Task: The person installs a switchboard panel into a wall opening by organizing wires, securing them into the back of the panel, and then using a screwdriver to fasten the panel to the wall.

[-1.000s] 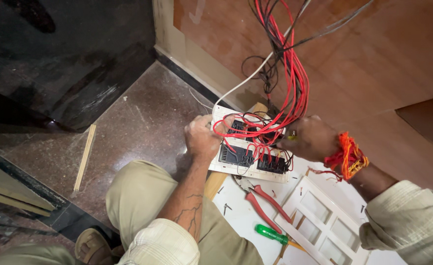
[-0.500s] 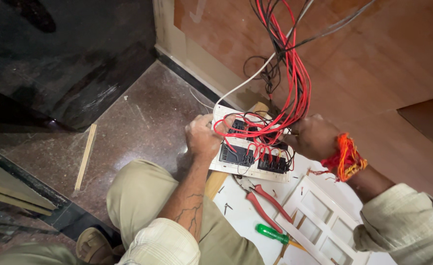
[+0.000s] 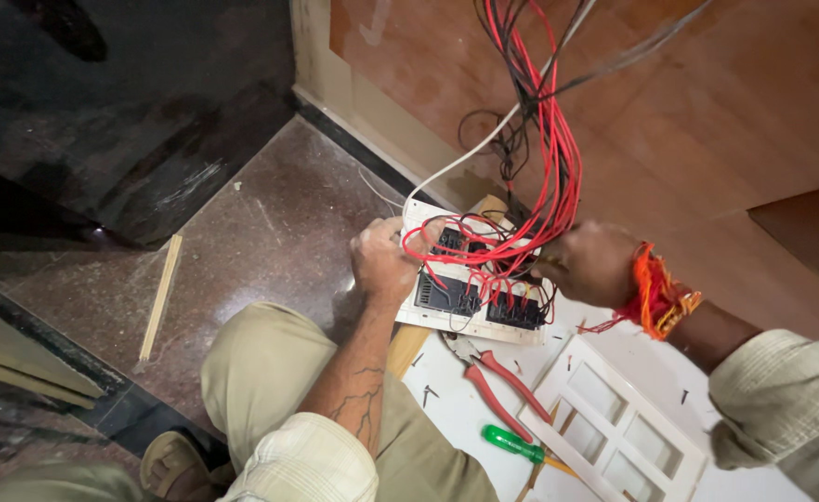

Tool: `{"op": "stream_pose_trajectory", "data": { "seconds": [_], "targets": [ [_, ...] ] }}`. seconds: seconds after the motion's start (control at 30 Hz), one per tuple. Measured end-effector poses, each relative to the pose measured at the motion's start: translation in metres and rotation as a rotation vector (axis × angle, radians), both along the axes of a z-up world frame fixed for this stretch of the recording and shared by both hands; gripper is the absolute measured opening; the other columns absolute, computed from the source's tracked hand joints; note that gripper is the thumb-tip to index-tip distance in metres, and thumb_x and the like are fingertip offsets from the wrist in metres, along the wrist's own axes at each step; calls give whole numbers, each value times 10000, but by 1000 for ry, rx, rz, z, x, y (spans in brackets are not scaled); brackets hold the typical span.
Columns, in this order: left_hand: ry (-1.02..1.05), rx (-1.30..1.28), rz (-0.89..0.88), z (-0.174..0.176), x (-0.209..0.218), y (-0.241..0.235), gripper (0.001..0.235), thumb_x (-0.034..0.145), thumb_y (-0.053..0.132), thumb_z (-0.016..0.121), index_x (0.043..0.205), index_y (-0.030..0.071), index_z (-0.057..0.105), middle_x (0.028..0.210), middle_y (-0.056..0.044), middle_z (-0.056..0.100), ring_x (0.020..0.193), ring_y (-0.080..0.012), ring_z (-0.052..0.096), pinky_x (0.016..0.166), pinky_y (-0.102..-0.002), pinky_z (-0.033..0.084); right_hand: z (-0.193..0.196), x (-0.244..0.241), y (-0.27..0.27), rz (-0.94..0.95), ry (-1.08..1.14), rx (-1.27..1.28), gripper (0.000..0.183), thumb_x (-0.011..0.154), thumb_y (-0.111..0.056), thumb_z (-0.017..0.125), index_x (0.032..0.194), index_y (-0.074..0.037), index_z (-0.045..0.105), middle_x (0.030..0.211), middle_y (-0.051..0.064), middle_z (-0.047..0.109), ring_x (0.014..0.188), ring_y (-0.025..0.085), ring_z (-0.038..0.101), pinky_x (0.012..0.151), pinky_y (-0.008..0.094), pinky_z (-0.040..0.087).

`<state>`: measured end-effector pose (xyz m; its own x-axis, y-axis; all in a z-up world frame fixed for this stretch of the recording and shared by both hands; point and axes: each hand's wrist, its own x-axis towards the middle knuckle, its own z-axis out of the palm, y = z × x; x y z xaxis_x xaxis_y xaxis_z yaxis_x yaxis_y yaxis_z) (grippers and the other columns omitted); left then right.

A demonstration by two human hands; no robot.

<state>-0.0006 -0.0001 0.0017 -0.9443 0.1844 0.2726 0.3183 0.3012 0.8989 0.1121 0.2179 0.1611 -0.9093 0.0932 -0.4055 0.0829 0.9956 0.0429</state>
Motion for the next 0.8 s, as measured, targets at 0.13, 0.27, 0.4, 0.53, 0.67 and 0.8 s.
{"op": "stream_pose_trajectory", "data": {
  "seconds": [0.13,0.27,0.4,0.53,0.67,0.8],
  "targets": [
    [-117,-54,-23,-2,1,0,570,754,620,806,816,54,774,736,-188,661,696,-385,672,649,-511,502,1,4,-17,159,-107,287,276,966,-451,618,945,-222,770,907,100,742,794,319,740,701,477,603],
    [-16,-44,14,1,-1,1,551,781,615,792,888,75,791,814,-184,680,773,-403,667,701,-515,515,13,-5,-33,-242,-6,48,282,862,-423,668,1007,-198,757,892,171,747,838,416,720,727,548,579],
    [-122,-93,51,17,4,-2,530,718,590,837,912,99,789,810,-150,684,762,-371,676,684,-502,515,20,10,-34,-478,-120,49,428,923,-526,623,876,-133,783,909,177,765,858,393,746,797,517,579],
    [-102,-20,21,39,4,-8,592,746,504,834,1192,131,725,941,-123,681,880,-329,685,756,-472,522,-10,73,-68,-462,51,34,377,933,-497,614,917,-149,757,864,159,731,757,366,725,669,486,579],
    [204,102,-96,64,12,-11,664,748,317,848,1331,86,630,1199,-139,661,1130,-363,589,984,-482,464,-62,107,-123,-642,61,-273,281,835,-481,729,919,-223,803,742,157,750,705,368,732,687,484,591],
    [112,49,-356,81,14,-27,731,685,187,756,1382,73,571,1235,-122,671,1194,-354,604,1046,-474,428,-106,110,-143,-576,-33,-127,354,784,-485,784,1040,-246,735,874,120,742,849,346,722,745,493,587]
  ]
}}
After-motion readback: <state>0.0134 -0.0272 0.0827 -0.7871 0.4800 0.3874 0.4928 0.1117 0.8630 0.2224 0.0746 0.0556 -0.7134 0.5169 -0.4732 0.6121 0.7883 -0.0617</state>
